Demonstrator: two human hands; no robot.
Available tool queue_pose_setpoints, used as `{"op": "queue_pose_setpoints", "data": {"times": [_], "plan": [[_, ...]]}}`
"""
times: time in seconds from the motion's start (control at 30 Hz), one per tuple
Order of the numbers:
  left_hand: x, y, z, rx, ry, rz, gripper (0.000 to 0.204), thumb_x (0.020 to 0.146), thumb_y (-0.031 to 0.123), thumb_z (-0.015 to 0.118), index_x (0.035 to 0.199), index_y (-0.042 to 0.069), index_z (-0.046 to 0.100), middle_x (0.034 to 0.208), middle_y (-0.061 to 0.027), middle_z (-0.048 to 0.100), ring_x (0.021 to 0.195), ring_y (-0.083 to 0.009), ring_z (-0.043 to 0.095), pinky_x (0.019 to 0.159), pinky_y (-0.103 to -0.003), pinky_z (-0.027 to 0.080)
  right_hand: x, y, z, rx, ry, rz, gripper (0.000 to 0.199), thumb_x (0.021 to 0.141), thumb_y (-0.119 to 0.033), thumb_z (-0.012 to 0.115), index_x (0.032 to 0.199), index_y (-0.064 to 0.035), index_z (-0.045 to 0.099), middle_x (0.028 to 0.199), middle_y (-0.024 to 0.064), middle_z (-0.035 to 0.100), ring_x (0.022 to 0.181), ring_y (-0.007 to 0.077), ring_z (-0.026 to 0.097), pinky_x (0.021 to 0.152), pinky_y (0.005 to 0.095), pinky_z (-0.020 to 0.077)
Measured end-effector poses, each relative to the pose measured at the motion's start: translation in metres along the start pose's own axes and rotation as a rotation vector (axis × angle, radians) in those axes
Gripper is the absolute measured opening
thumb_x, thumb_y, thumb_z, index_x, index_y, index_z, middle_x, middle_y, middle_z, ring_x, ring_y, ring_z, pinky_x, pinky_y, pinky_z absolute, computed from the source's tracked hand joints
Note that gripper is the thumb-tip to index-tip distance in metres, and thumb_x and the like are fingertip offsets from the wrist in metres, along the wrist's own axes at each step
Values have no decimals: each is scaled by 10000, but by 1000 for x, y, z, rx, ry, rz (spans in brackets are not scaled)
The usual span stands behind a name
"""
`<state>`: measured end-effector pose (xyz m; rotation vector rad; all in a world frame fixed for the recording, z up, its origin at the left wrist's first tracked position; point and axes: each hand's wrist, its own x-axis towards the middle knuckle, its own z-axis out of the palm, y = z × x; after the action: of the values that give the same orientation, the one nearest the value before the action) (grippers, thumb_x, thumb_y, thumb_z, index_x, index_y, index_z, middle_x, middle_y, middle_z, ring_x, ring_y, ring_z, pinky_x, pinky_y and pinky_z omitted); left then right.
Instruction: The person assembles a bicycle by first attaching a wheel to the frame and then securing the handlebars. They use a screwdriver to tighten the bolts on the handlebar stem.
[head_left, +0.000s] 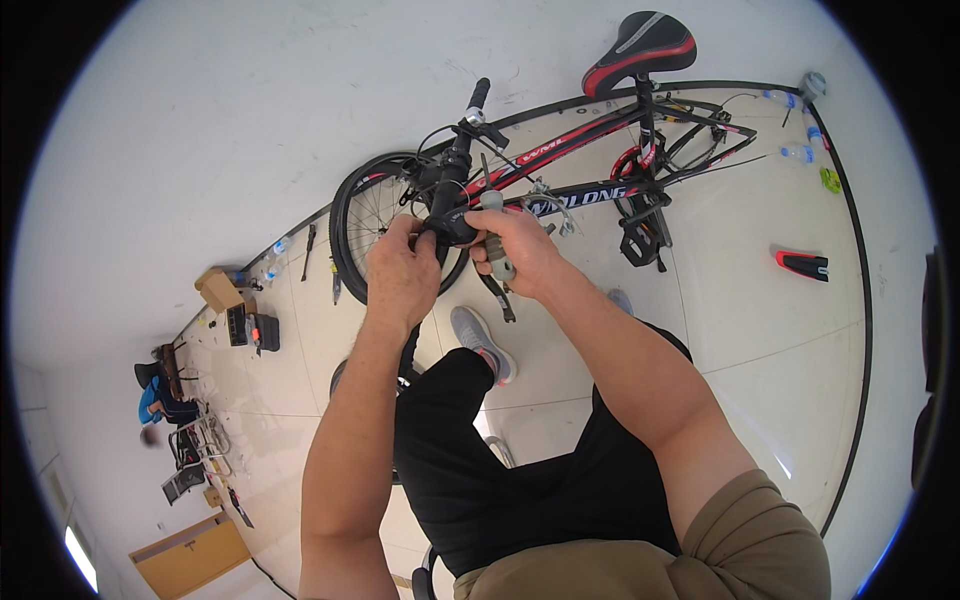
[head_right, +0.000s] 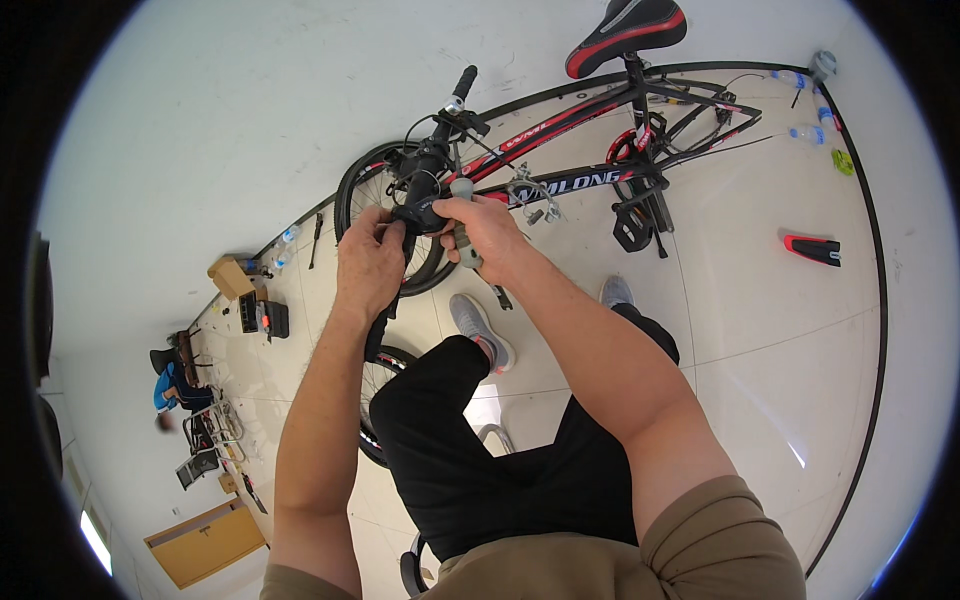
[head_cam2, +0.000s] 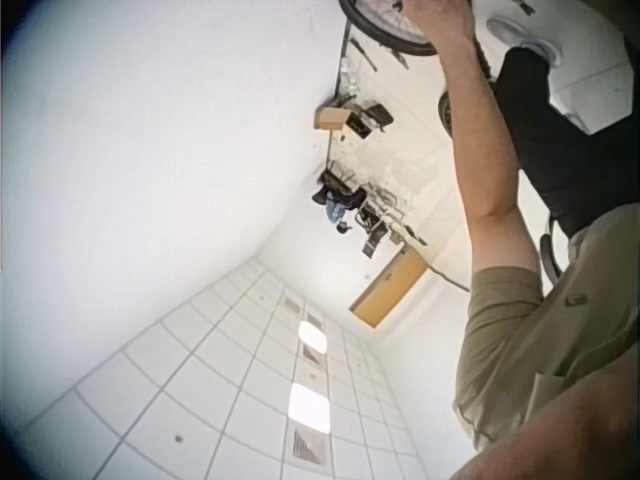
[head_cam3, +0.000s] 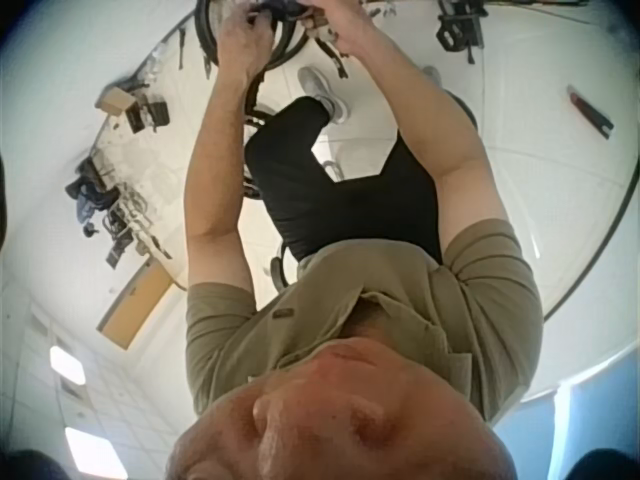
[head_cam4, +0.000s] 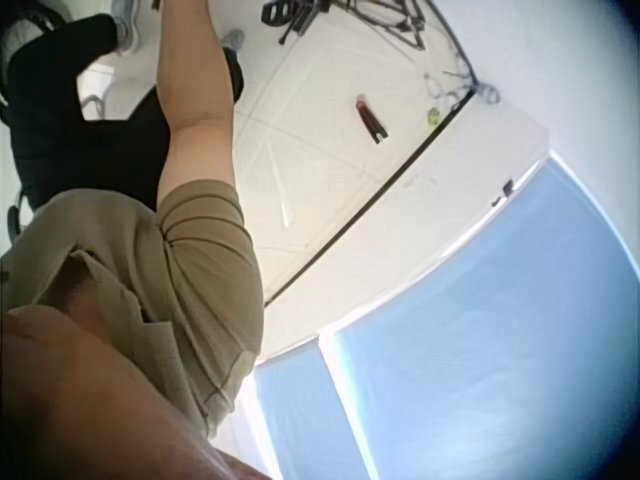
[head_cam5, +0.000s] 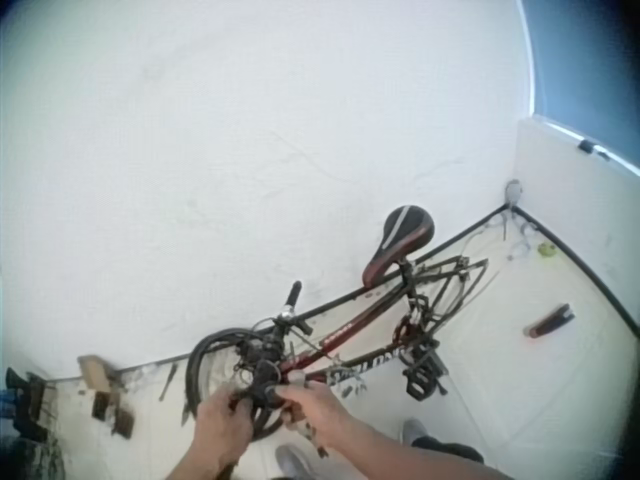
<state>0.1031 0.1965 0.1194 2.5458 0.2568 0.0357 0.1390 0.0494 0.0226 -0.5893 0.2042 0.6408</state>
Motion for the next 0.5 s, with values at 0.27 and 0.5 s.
{"op": "queue_pose_setpoints", "data": {"times": [0.27,0.5], "plan": [[-5,11,3,-25,-23,-83,317,957,149,595,1230,-6,634,938,-227,727,869,-362,714,809,-426,530,-3,-3,2,11,4,-17,187,899,-193,713,897,-33,616,790,76,635,616,137,578,480,303,432],[1,-2,4,-32,-45,-61,320,977,154,553,1257,25,635,958,-218,723,898,-370,703,829,-427,523,-5,1,8,-193,55,-133,254,913,-264,724,954,-26,647,863,118,686,643,153,598,539,324,475]]}}
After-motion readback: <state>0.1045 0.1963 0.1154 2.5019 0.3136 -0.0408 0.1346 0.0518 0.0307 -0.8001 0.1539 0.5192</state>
